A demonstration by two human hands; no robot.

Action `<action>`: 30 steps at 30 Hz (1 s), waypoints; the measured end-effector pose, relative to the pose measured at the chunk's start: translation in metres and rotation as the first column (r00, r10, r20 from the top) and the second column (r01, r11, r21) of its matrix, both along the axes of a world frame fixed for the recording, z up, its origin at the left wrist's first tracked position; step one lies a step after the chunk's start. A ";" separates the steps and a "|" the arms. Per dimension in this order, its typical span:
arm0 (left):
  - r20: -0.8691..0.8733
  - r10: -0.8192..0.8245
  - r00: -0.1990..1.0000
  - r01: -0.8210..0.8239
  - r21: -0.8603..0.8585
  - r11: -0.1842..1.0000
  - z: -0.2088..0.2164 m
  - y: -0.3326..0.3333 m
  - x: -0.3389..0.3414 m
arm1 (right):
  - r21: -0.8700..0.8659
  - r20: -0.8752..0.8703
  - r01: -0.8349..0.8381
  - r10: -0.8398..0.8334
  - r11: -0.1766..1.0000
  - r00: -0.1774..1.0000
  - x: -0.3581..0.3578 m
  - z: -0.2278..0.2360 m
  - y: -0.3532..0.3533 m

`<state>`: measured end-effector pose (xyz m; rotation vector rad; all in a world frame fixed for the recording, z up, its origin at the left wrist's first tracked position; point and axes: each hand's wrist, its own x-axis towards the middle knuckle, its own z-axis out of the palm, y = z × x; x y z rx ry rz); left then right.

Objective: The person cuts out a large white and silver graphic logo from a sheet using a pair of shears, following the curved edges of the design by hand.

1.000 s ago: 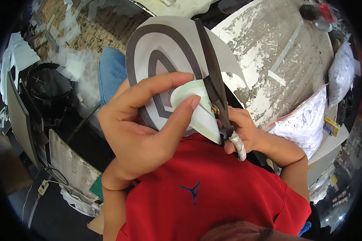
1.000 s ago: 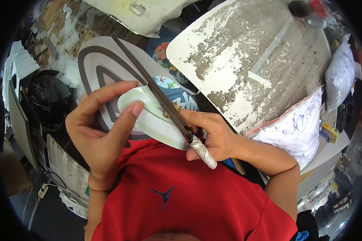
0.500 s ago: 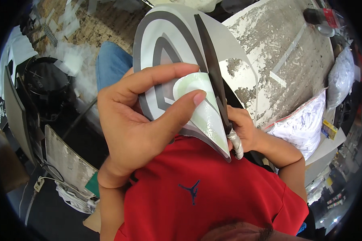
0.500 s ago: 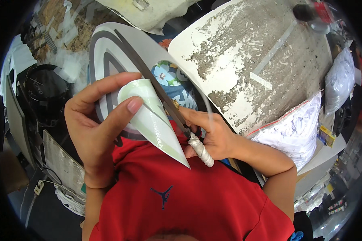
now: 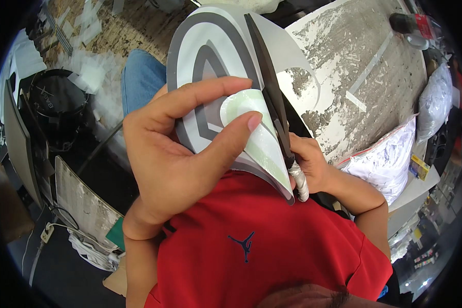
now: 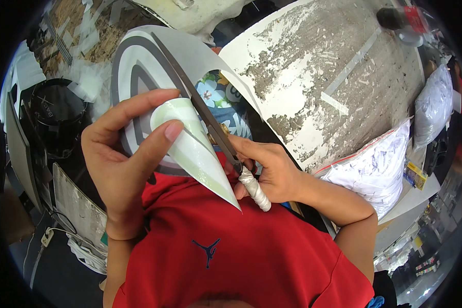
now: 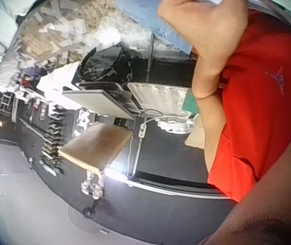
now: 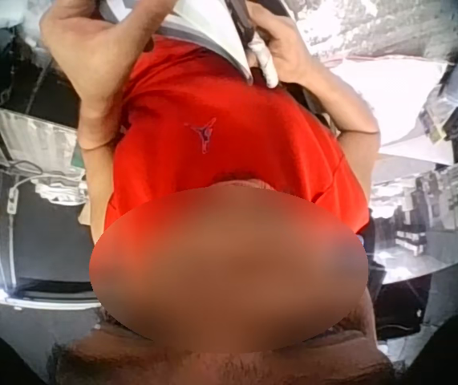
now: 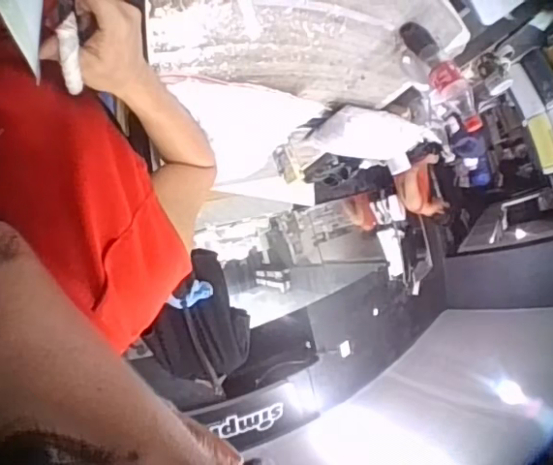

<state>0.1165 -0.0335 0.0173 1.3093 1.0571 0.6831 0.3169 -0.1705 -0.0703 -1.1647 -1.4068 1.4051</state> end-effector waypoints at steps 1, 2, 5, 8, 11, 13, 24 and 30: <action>-0.008 -0.001 1.000 0.001 0.010 1.000 0.000 0.000 0.000 | -0.001 0.000 0.001 -0.001 1.000 1.000 0.000 0.000 0.000; -0.008 -0.001 1.000 0.001 0.009 1.000 -0.001 0.000 0.000 | -0.002 -0.011 0.005 -0.005 1.000 1.000 -0.001 0.001 0.001; 0.009 0.005 1.000 -0.005 -0.023 1.000 -0.002 0.000 0.000 | -0.012 -0.035 -0.006 0.005 1.000 0.999 0.000 0.003 0.004; 0.019 0.013 1.000 -0.012 -0.022 1.000 -0.002 0.000 0.000 | -0.025 -0.052 -0.027 0.026 0.999 0.998 0.001 0.005 0.005; 0.014 0.001 1.000 -0.001 -0.004 1.000 -0.004 0.001 0.000 | -0.037 -0.064 -0.026 0.023 0.999 0.998 0.000 0.005 0.005; 0.012 0.000 1.000 0.000 0.006 1.000 -0.004 0.001 -0.001 | -0.041 -0.074 -0.025 0.022 0.999 0.997 -0.001 0.006 0.005; 0.020 -0.002 1.000 0.002 -0.001 1.000 -0.005 0.001 0.000 | -0.067 -0.090 -0.032 0.026 0.997 0.996 0.000 0.004 0.004; 0.037 0.007 0.999 -0.006 -0.013 1.000 -0.006 -0.001 0.000 | -0.059 -0.101 -0.036 0.030 0.998 0.994 0.000 0.002 0.003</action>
